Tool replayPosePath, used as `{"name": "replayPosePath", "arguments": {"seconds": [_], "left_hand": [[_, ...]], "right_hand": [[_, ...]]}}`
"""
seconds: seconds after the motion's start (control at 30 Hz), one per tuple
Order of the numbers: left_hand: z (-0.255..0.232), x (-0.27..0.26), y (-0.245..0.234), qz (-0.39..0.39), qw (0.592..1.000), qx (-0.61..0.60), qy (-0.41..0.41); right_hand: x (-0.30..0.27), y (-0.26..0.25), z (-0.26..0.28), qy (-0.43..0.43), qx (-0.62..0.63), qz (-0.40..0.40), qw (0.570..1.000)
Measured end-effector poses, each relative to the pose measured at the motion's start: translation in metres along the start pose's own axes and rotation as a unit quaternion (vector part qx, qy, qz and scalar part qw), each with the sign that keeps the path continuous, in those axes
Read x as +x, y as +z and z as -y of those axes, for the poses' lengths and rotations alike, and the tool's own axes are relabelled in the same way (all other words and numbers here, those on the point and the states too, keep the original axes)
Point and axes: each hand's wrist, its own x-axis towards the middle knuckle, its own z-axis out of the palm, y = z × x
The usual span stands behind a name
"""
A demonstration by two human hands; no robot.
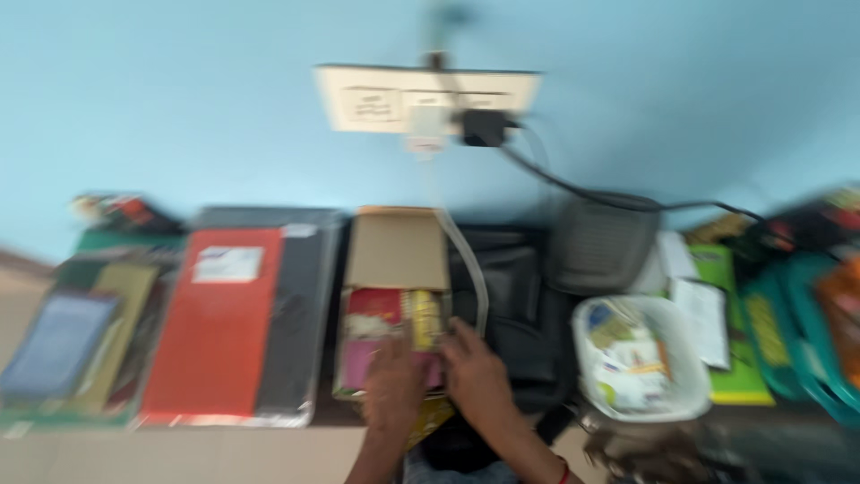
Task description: The person organizes stationery items on a cluttered desk. They handle notebooks, small packets, and a plastic container, moving items between a cardboard box and the container. The person repeatedly picks up, sorts, and places small packets and notebooks.
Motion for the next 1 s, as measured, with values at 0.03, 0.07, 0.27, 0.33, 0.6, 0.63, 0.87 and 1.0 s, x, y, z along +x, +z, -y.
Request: {"name": "replayPosePath", "arguments": {"seconds": [0.03, 0.07, 0.27, 0.33, 0.6, 0.63, 0.87, 1.0], "left_hand": [[-0.009, 0.005, -0.006, -0.008, 1.0, 0.021, -0.019], [-0.019, 0.007, -0.015, -0.051, 0.999, -0.001, -0.018], [-0.11, 0.015, -0.043, -0.15, 0.971, -0.173, 0.076], [-0.144, 0.013, -0.038, -0.126, 0.955, -0.235, 0.127], [-0.228, 0.003, -0.009, 0.031, 0.917, -0.374, 0.137], [-0.231, 0.003, -0.007, 0.05, 0.914, -0.386, 0.117], [-0.239, 0.0, 0.017, 0.08, 0.894, -0.44, 0.029], [-0.239, -0.011, 0.036, 0.091, 0.892, -0.443, 0.014]], "right_hand": [[-0.005, -0.016, 0.002, -0.036, 0.012, -0.034, 0.999], [-0.011, -0.033, 0.0, -0.007, 0.032, -0.055, 0.998], [-0.048, -0.117, -0.09, 0.073, -0.033, -0.198, 0.977], [-0.063, -0.142, -0.142, 0.214, -0.031, -0.209, 0.954], [-0.07, -0.142, -0.273, 0.251, 0.104, -0.135, 0.953], [-0.066, -0.135, -0.278, 0.255, 0.115, -0.116, 0.953], [-0.071, -0.138, -0.318, 0.263, 0.339, -0.175, 0.886], [-0.092, -0.164, -0.317, 0.297, 0.454, -0.229, 0.808]]}}
